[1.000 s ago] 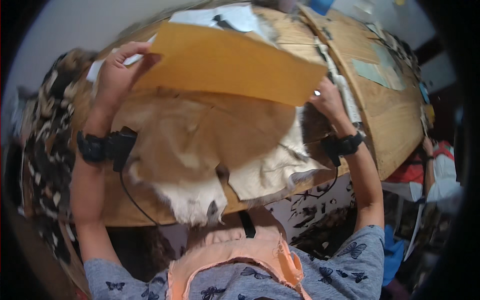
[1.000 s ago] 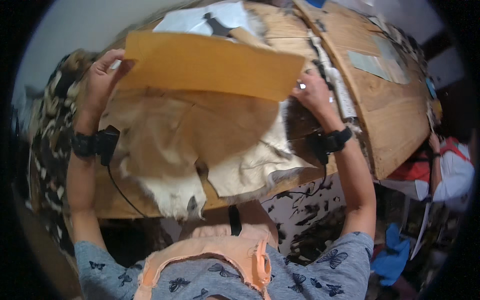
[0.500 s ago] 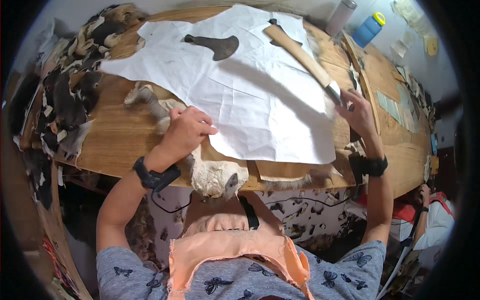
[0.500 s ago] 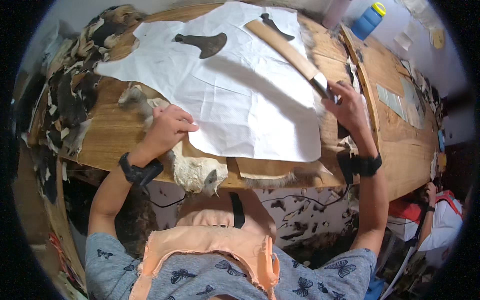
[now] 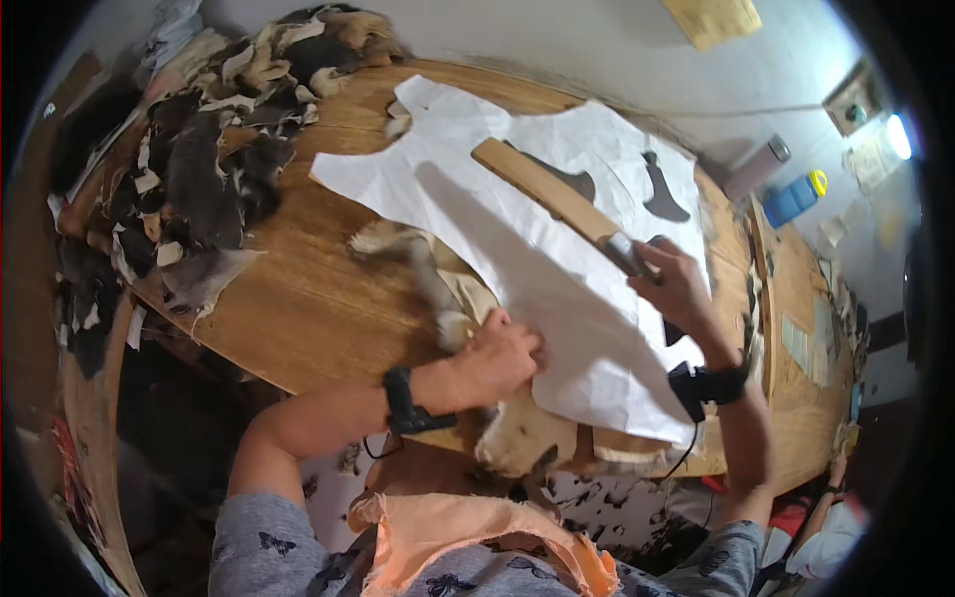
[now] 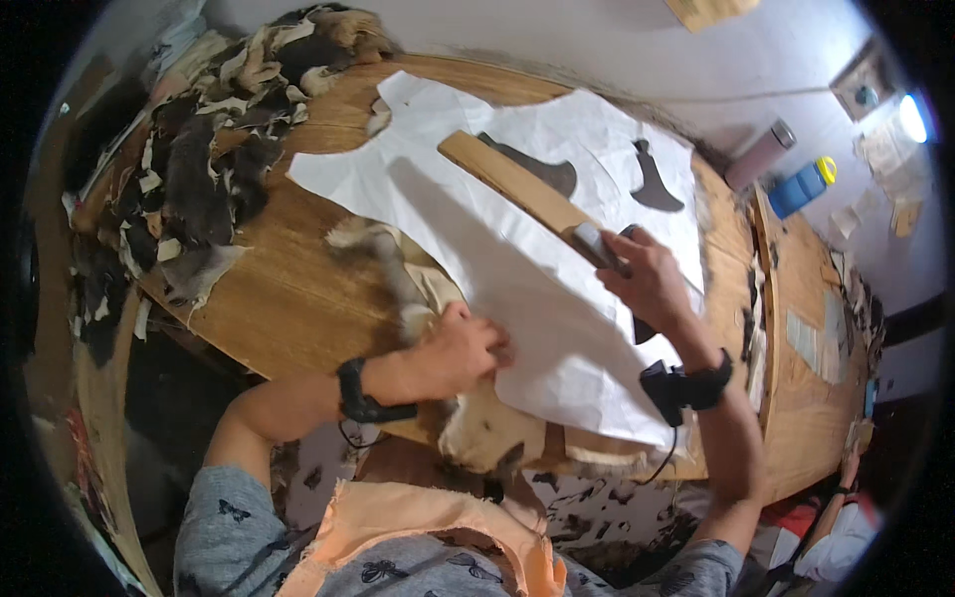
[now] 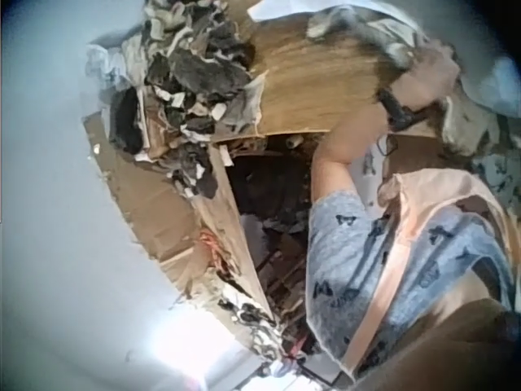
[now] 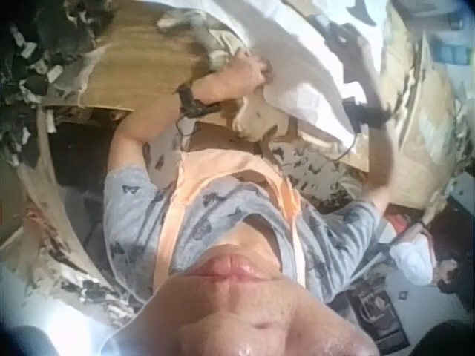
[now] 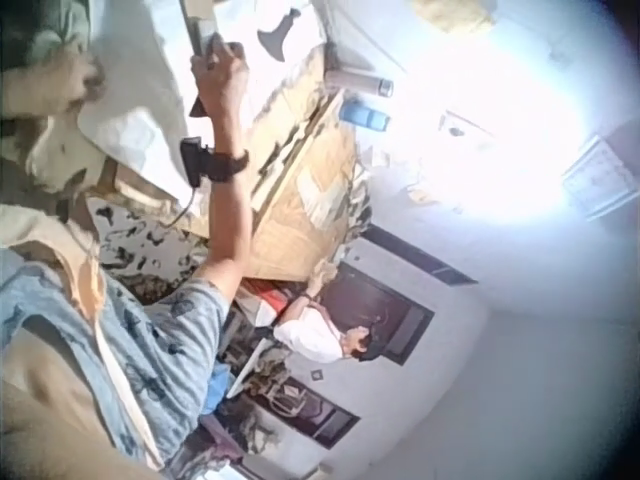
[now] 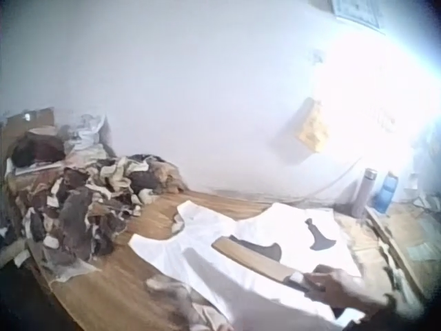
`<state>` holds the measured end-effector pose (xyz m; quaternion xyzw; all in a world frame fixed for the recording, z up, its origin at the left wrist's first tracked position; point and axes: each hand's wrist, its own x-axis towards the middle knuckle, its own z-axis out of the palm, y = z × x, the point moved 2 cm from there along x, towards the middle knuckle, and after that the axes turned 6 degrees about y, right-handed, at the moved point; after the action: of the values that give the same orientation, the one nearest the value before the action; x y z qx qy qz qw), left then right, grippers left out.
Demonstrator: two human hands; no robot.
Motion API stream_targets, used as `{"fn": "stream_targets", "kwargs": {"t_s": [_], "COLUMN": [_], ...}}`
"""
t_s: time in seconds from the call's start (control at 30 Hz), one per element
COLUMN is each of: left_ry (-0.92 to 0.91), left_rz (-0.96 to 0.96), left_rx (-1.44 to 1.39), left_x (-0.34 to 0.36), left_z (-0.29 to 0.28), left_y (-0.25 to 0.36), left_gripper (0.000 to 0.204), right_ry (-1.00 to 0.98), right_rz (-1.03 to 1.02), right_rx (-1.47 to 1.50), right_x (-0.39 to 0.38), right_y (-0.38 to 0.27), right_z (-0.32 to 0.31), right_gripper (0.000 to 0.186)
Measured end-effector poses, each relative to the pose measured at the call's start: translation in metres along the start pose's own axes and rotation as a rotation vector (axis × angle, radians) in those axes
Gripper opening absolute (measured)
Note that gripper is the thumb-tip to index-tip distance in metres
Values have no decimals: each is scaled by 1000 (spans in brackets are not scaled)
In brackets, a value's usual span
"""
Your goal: Measuring, cutting, and hand-sewing fur pelts using templates and a leather knife.
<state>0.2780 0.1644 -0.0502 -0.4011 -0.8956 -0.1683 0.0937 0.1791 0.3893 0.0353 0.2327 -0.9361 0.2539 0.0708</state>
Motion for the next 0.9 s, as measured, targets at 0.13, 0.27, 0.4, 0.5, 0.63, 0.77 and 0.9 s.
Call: {"fn": "stream_targets", "kwargs": {"t_s": [0.13, 0.27, 0.4, 0.5, 0.63, 0.77, 0.9], "left_ry": [-128, 31, -19, -275, -292, -262, -258], "left_rz": [39, 16, -280, -439, -376, -290, -247], "left_rx": [-215, -404, -109, 16, -22, -58, -134], "left_x": [-2, -8, 4, -7, -38, -45, -48], "left_z": [-19, -48, -81, -87, -80, -78, -75], "left_y": [-6, -56, -143, -189, -224, -236, -258], "left_gripper": [22, 37, 65, 75, 83, 82, 74], "right_ry": [19, -55, -118, -85, -59, 69, 191], "right_rz": [73, 86, 133, 186, 312, 280, 632], "right_rx": [0, 71, 53, 48, -30, -189, 366], "right_x": [27, 22, 6, 6, -2, 20, 75], "right_y": [6, -5, -23, -31, -26, -62, -89], "right_z": [58, 78, 72, 74, 69, 57, 49], "right_gripper": [43, 43, 45, 46, 40, 29, 16]}}
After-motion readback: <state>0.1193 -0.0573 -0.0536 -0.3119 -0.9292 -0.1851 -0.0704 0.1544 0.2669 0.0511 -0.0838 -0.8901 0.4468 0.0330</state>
